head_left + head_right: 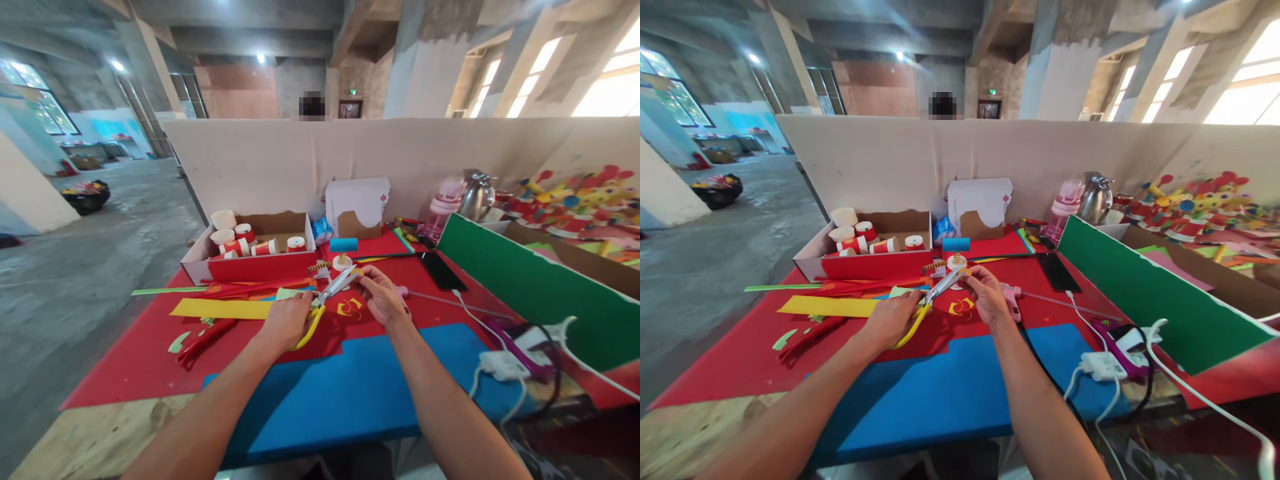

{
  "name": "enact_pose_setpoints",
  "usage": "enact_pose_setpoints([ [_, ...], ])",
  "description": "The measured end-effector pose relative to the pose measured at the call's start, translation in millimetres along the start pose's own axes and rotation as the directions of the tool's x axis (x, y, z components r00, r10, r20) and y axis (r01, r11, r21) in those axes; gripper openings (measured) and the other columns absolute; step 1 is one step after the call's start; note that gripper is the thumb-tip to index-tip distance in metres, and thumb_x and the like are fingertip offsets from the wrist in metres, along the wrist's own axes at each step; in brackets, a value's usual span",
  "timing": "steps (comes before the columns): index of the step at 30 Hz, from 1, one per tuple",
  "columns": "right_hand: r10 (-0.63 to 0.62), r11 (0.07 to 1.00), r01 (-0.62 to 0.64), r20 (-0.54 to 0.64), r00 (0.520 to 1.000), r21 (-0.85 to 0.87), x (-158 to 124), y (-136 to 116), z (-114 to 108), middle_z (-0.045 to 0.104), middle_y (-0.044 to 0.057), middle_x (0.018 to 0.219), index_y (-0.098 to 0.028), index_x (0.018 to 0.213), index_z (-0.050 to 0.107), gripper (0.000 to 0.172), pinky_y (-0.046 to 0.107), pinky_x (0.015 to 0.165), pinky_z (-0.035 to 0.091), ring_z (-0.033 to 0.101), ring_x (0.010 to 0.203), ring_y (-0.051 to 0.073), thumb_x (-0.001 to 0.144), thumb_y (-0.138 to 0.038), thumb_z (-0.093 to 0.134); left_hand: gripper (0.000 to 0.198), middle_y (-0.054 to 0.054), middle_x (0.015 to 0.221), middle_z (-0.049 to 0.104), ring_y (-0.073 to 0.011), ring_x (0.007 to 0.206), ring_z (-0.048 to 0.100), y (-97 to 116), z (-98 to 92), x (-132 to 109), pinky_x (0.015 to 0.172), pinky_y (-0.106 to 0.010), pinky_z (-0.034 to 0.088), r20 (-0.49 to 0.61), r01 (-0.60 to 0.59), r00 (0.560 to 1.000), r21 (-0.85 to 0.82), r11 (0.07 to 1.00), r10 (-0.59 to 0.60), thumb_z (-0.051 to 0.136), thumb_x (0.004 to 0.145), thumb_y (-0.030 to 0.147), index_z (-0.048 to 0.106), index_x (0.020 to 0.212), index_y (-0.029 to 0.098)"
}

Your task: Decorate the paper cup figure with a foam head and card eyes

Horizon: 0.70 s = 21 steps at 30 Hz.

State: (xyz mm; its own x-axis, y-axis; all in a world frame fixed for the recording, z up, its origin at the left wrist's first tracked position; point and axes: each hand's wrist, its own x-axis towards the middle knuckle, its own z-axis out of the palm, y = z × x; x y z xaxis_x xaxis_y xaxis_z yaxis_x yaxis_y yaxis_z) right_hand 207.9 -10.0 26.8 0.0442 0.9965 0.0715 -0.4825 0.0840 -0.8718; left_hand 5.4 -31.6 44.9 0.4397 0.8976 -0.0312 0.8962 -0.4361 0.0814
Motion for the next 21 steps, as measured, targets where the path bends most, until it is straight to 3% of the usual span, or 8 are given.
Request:
enact_pose_setpoints([
  [10,-0.010,1.000,0.010,0.076,0.997,-0.002,0.4,3.2,-2.8,0.066,-0.003,0.073,-0.022,0.068,0.061,0.024,0.028,0.077,0.049,0.061,0.071,0.013,0.058,-0.031,0.081,0.027,-0.014,0.099,0.066,-0.0290,0.089,0.064,0.8,-2.6,-0.5,0.070,-0.035,0.047,0.004,-0.007,1.000,0.000,1.000,0.007,0.035,0.090,0.031,0.048,0.109,0.016],
  [21,-0.010,0.998,0.004,0.104,0.995,0.056,0.3,3.1,-2.1,0.068,-0.003,0.071,-0.021,0.067,0.062,0.022,0.023,0.073,0.051,0.063,0.070,0.011,0.059,-0.026,0.082,0.025,-0.013,0.101,0.065,-0.0271,0.091,0.064,0.3,-0.7,-0.4,0.073,-0.035,0.047,0.013,-0.019,1.000,0.000,1.000,0.019,0.035,0.091,0.029,0.046,0.110,0.017],
])
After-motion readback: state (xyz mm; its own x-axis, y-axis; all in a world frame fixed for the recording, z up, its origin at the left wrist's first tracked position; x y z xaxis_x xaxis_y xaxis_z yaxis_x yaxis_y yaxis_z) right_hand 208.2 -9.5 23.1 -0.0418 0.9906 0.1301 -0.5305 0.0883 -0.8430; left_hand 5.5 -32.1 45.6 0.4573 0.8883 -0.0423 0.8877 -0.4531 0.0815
